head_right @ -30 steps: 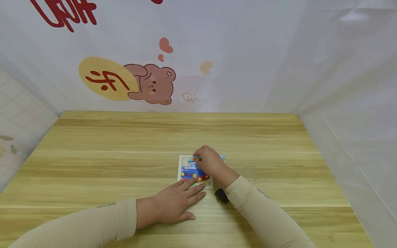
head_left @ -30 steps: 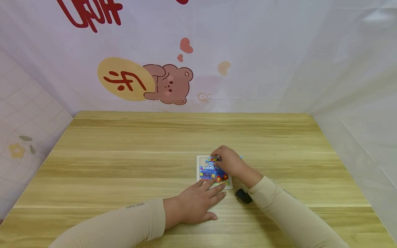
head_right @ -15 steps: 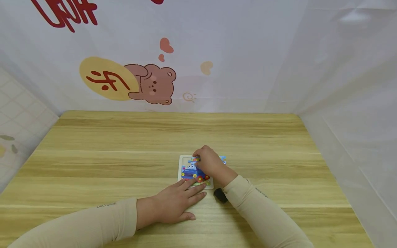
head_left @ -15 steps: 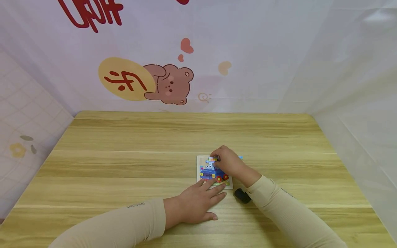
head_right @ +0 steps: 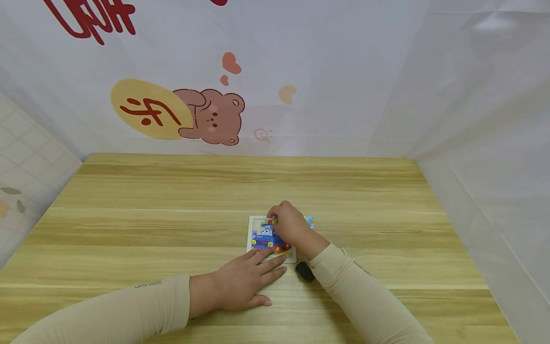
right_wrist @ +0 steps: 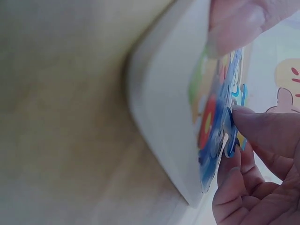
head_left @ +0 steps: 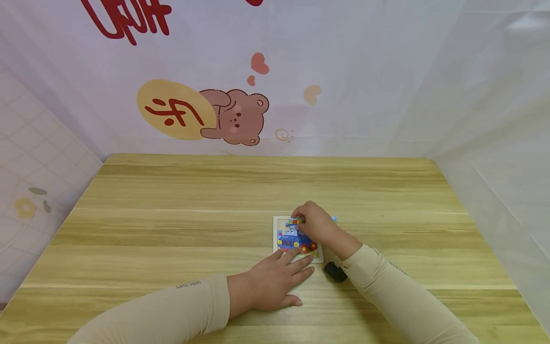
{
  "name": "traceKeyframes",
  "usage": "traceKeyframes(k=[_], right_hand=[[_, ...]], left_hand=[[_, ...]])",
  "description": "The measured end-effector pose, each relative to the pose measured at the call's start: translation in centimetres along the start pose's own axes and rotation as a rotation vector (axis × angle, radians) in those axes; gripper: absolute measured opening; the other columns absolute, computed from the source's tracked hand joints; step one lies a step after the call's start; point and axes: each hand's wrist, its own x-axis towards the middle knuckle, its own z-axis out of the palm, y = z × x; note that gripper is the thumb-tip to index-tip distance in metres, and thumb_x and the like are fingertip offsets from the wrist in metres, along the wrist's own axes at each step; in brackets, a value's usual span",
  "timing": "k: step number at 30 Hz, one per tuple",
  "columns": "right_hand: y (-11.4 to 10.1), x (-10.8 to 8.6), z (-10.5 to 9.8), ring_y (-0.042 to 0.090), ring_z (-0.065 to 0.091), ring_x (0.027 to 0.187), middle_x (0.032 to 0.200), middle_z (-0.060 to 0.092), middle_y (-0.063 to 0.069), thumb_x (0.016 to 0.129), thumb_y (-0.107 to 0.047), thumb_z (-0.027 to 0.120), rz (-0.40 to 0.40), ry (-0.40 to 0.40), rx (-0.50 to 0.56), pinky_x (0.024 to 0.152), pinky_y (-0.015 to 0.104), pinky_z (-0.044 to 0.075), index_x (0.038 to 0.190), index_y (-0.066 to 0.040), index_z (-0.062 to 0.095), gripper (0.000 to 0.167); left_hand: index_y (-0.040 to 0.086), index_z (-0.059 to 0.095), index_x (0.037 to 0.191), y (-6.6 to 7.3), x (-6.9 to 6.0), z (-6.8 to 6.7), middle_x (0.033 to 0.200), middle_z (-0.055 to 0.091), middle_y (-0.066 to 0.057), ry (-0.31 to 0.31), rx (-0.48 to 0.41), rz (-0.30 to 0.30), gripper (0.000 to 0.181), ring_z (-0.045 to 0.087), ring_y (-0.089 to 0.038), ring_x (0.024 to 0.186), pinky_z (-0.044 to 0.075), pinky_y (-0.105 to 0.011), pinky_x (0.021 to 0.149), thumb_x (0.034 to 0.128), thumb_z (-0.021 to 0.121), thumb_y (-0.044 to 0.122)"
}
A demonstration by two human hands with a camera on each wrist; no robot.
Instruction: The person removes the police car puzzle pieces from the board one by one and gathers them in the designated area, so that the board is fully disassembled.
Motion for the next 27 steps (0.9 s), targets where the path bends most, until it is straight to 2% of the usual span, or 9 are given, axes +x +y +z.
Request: traceKeyframes(k=[8, 16, 23, 27], right_hand=[[0.3, 0.0, -0.1, 0.020, 0.053, 0.083, 0.093, 0.057, 0.007, 0.088, -0.001, 0.067, -0.021, 0.002, 0.018, 0.082, 0.037, 0.049, 0.100, -0.005, 0.069, 0.013], [0.5, 0.1, -0.5, 0.018, 0.051, 0.083, 0.091, 0.057, 0.004, 0.091, -0.004, 0.064, -0.035, -0.009, 0.105, 0.080, 0.034, 0.048, 0.099, -0.007, 0.069, 0.010], [1.1, 0.1, -1.3, 0.020, 0.052, 0.084, 0.090, 0.058, 0.005, 0.092, -0.004, 0.063, -0.069, 0.016, 0.161, 0.078, 0.034, 0.047, 0.101, -0.006, 0.069, 0.011], [1.5, 0.1, -2.1, 0.021, 0.052, 0.085, 0.089, 0.058, 0.005, 0.092, -0.004, 0.063, -0.054, 0.028, 0.189, 0.078, 0.034, 0.047, 0.102, -0.005, 0.069, 0.012]], left_hand=[[0.024, 0.036, 0.150, 0.0, 0.1, 0.1, 0.158, 0.026, 0.001, -0.001, -0.002, -0.002, 0.066, 0.028, -0.025, 0.142, 0.034, -0.038, 0.109, 0.0966, 0.033, 0.063], [0.024, 0.036, 0.150, 0.0, 0.1, 0.1, 0.158, 0.026, 0.001, 0.001, -0.004, -0.001, 0.066, 0.027, -0.025, 0.143, 0.034, -0.038, 0.110, 0.0969, 0.032, 0.062], [0.024, 0.036, 0.150, 0.0, 0.0, 0.0, 0.158, 0.027, 0.001, 0.001, 0.009, -0.004, 0.066, 0.028, -0.025, 0.143, 0.035, -0.038, 0.109, 0.0968, 0.032, 0.063], [0.024, 0.035, 0.151, 0.0, 0.0, -0.1, 0.159, 0.025, 0.001, -0.017, -0.005, -0.004, 0.066, 0.026, -0.026, 0.143, 0.034, -0.039, 0.109, 0.0972, 0.031, 0.062]])
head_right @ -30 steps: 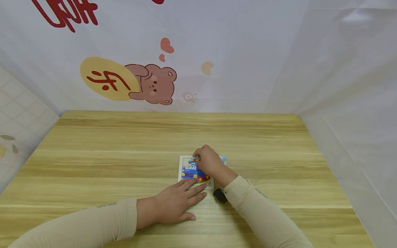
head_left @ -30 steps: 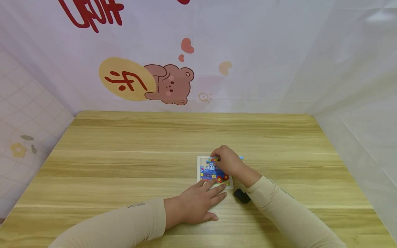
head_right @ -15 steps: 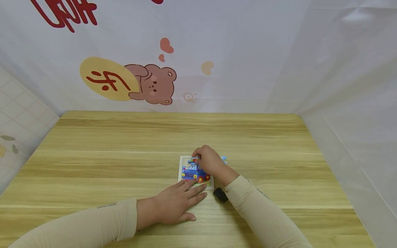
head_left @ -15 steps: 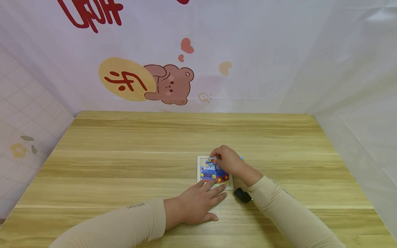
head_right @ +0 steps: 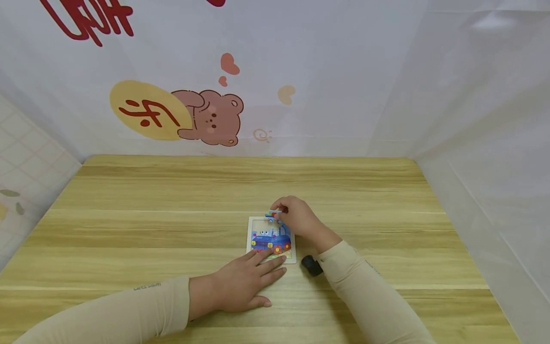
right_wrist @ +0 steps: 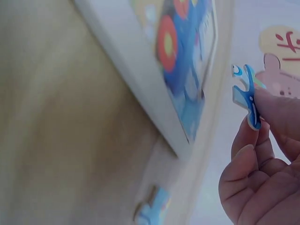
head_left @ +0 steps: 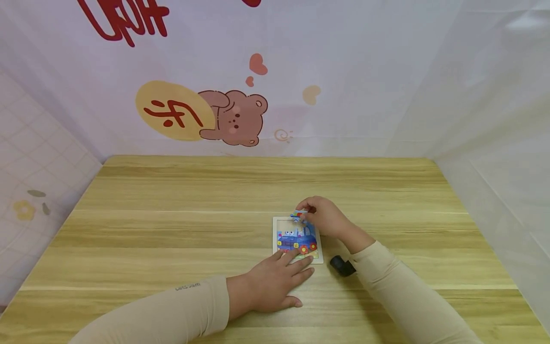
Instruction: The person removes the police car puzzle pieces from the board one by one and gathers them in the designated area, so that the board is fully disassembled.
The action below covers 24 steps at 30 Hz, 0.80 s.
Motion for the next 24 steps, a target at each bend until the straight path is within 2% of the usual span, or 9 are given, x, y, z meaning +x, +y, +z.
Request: traceKeyframes(k=[7, 15, 24], right_hand=[[0.7, -0.3, -1.4, 0.023, 0.053, 0.086, 0.089, 0.058, 0.007, 0.092, -0.004, 0.062, -0.005, 0.021, 0.044, 0.074, 0.032, 0.046, 0.104, -0.002, 0.068, 0.014], [2.2, -0.7, -3.1, 0.021, 0.052, 0.079, 0.090, 0.058, 0.008, 0.093, -0.006, 0.062, 0.038, 0.030, 0.083, 0.068, 0.031, 0.047, 0.105, -0.001, 0.066, 0.014], [4.3, -1.4, -5.0, 0.023, 0.055, 0.088, 0.094, 0.062, 0.009, 0.093, -0.007, 0.062, 0.044, 0.040, 0.071, 0.081, 0.035, 0.047, 0.104, 0.001, 0.066, 0.014]], left_hand=[[0.024, 0.035, 0.151, 0.0, 0.0, 0.1, 0.158, 0.026, 0.002, 0.002, -0.005, -0.002, 0.066, 0.027, -0.026, 0.143, 0.035, -0.039, 0.109, 0.0972, 0.032, 0.062], [0.024, 0.035, 0.151, 0.1, -0.1, 0.0, 0.158, 0.026, 0.002, 0.006, -0.008, -0.003, 0.066, 0.027, -0.025, 0.143, 0.034, -0.039, 0.110, 0.0970, 0.031, 0.063], [0.023, 0.034, 0.151, 0.0, 0.0, 0.1, 0.158, 0.026, 0.001, 0.018, -0.017, 0.003, 0.066, 0.027, -0.025, 0.143, 0.033, -0.039, 0.110, 0.0976, 0.032, 0.061]])
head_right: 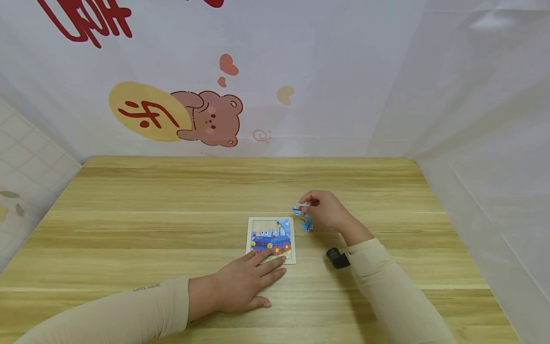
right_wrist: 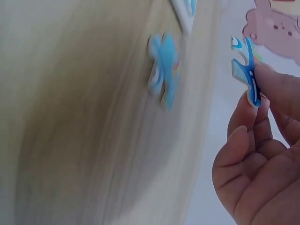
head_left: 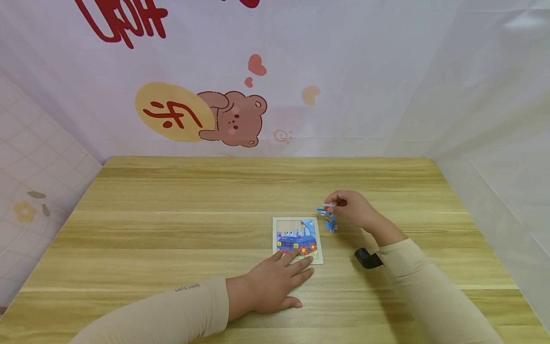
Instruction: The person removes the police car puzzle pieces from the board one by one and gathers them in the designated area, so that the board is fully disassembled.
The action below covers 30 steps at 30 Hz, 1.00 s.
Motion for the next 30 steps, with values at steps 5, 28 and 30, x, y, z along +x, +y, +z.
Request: traceKeyframes(k=[5, 28, 30], right_hand=[[1.1, -0.5, -1.1, 0.021, 0.054, 0.088, 0.095, 0.061, 0.009, 0.094, -0.011, 0.063, 0.023, -0.020, -0.001, 0.079, 0.033, 0.045, 0.106, 0.001, 0.066, 0.017], [5.1, -1.7, -3.3, 0.017, 0.051, 0.087, 0.092, 0.064, 0.004, 0.091, -0.010, 0.066, 0.118, -0.147, 0.055, 0.076, 0.027, 0.044, 0.106, 0.003, 0.065, 0.019], [5.1, -1.8, -3.2, 0.017, 0.052, 0.086, 0.092, 0.066, 0.004, 0.091, -0.009, 0.065, 0.115, -0.155, 0.059, 0.075, 0.027, 0.044, 0.105, 0.003, 0.066, 0.019]], left_hand=[[0.022, 0.034, 0.151, 0.0, 0.0, 0.0, 0.159, 0.025, 0.001, -0.003, -0.008, -0.002, 0.066, 0.027, -0.026, 0.143, 0.033, -0.039, 0.110, 0.0977, 0.033, 0.061], [0.021, 0.035, 0.151, 0.0, 0.0, 0.2, 0.158, 0.026, 0.000, 0.009, 0.000, 0.001, 0.066, 0.029, -0.026, 0.142, 0.034, -0.039, 0.110, 0.0978, 0.033, 0.060], [0.021, 0.035, 0.151, 0.0, -0.1, 0.1, 0.158, 0.027, 0.000, 0.011, -0.002, 0.002, 0.066, 0.029, -0.026, 0.142, 0.034, -0.039, 0.110, 0.0978, 0.033, 0.060]])
